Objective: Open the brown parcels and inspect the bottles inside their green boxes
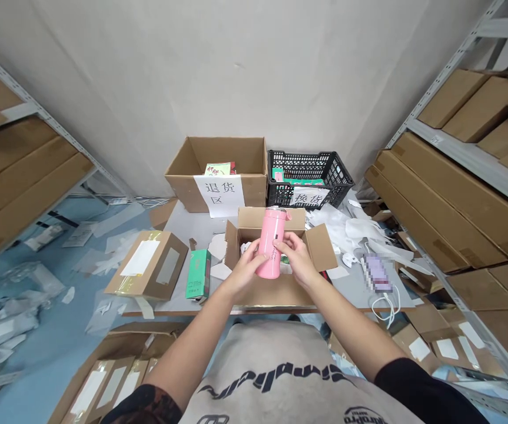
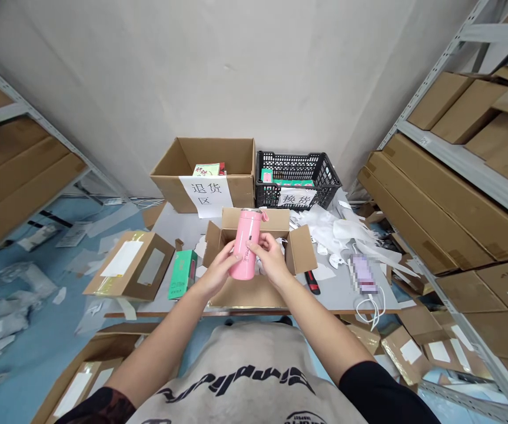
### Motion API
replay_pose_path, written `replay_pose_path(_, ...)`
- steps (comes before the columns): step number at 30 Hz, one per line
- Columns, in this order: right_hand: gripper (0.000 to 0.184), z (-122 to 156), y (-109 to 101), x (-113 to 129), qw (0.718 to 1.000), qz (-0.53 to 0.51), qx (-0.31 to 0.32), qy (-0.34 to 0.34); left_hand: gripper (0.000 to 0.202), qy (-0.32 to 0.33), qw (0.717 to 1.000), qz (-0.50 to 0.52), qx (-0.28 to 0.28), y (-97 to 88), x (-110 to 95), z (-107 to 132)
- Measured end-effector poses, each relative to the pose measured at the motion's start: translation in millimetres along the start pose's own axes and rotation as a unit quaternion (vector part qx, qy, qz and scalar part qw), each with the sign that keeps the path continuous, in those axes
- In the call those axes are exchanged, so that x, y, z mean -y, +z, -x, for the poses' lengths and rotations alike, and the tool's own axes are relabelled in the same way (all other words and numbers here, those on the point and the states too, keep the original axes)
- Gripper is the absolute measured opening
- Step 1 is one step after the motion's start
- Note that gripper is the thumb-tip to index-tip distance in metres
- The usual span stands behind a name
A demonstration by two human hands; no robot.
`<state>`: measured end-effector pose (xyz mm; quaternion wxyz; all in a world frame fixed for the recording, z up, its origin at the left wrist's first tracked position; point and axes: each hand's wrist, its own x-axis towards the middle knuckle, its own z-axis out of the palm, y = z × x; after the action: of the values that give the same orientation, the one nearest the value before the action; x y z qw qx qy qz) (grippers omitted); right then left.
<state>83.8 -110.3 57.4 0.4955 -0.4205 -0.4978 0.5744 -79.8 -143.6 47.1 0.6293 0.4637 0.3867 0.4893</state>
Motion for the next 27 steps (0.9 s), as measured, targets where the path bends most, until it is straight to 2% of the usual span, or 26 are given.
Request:
replay_pose_path(4,0.044,1,1,-1,0.998,0.054,-0.019,-0.006,0.062,0.004,0.999,0.009,-0.033,1.0,6,-1)
replay_pose_path(9,0.063,2,7,-5,0.996,0.073,-0.052,-0.024,0.073,0.054,0.992,-0.094,-0.068,10.2,13,3)
replay_pose_path(11,0.062,3,6,-2,0.996,0.065,-0.048,-0.022,0.072,0.066,0.989,-0.115,-0.060,11.8,12,4)
replay_pose_path(13,0.057,4,4,3,0.999,0.037,-0.026,-0.018,0.063,0.061,0.993,-0.091,-0.053,10.3,9,3)
replay_pose_path(16,0.052,6,0,10,1.000,-0.007,0.025,-0.010,0.051,0.019,0.999,-0.018,-0.025,4.6,4,-1)
replay_pose_path(18,0.055,6,-1,11,0.999,-0.017,0.035,-0.006,0.048,-0.008,1.000,0.011,0.002,1.0,2,-4)
replay_pose_path(22,0.054,4,2,2,0.999,0.040,-0.023,-0.021,0.046,-0.021,1.000,-0.002,-0.014,-0.1,5,-8)
replay_pose_path(27,0.057,2,4,-6,0.991,0.118,-0.057,-0.035,0.051,0.057,0.987,-0.135,-0.059,7.4,9,-4)
